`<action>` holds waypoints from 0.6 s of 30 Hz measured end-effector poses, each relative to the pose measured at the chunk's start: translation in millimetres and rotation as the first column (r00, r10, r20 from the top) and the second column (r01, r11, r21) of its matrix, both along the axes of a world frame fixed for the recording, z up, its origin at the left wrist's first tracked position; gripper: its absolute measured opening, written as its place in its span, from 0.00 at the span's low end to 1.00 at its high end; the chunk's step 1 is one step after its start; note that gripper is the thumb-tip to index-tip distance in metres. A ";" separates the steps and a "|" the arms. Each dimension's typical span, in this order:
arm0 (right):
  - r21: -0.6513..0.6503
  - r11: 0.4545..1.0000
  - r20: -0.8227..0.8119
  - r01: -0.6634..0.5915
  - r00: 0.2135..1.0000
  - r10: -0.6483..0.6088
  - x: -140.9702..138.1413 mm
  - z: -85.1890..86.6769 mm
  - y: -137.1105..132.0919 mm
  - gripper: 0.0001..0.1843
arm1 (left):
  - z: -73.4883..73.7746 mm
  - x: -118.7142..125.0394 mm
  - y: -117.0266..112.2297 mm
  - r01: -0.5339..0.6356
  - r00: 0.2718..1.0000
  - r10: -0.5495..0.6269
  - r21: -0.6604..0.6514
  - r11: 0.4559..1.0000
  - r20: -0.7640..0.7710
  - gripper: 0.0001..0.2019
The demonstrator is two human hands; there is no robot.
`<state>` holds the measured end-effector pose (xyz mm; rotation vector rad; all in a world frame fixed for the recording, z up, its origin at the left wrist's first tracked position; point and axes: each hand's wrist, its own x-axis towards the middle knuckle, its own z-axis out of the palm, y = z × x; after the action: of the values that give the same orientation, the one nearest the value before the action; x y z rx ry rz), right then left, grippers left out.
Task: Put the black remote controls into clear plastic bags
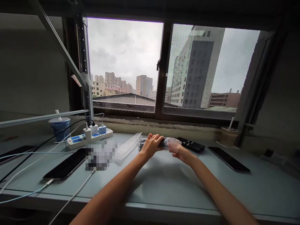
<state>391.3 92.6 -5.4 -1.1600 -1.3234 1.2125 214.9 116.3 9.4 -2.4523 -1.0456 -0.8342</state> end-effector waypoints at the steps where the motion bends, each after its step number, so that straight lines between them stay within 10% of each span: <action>1: 0.003 1.000 -0.006 0.009 1.000 -0.009 -0.7 0.4 0.5 0.17 | 0.2 0.1 0.0 -0.006 1.000 0.006 -0.003 1.000 0.012 0.17; 11: -0.067 0.974 -0.360 0.217 0.905 -0.226 9.0 12.5 10.2 0.13 | -12.2 8.0 1.1 -0.035 0.999 0.036 -0.101 0.994 0.014 0.13; 18: -0.038 0.964 0.072 0.262 0.963 -0.259 6.7 10.1 0.0 0.17 | -21.5 10.5 -0.3 -0.026 1.000 0.023 -0.191 0.981 -0.020 0.19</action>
<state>398.0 92.6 4.7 -1.3724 -1.1528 1.0254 225.4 115.9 -12.1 -2.5928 -1.1977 -0.7338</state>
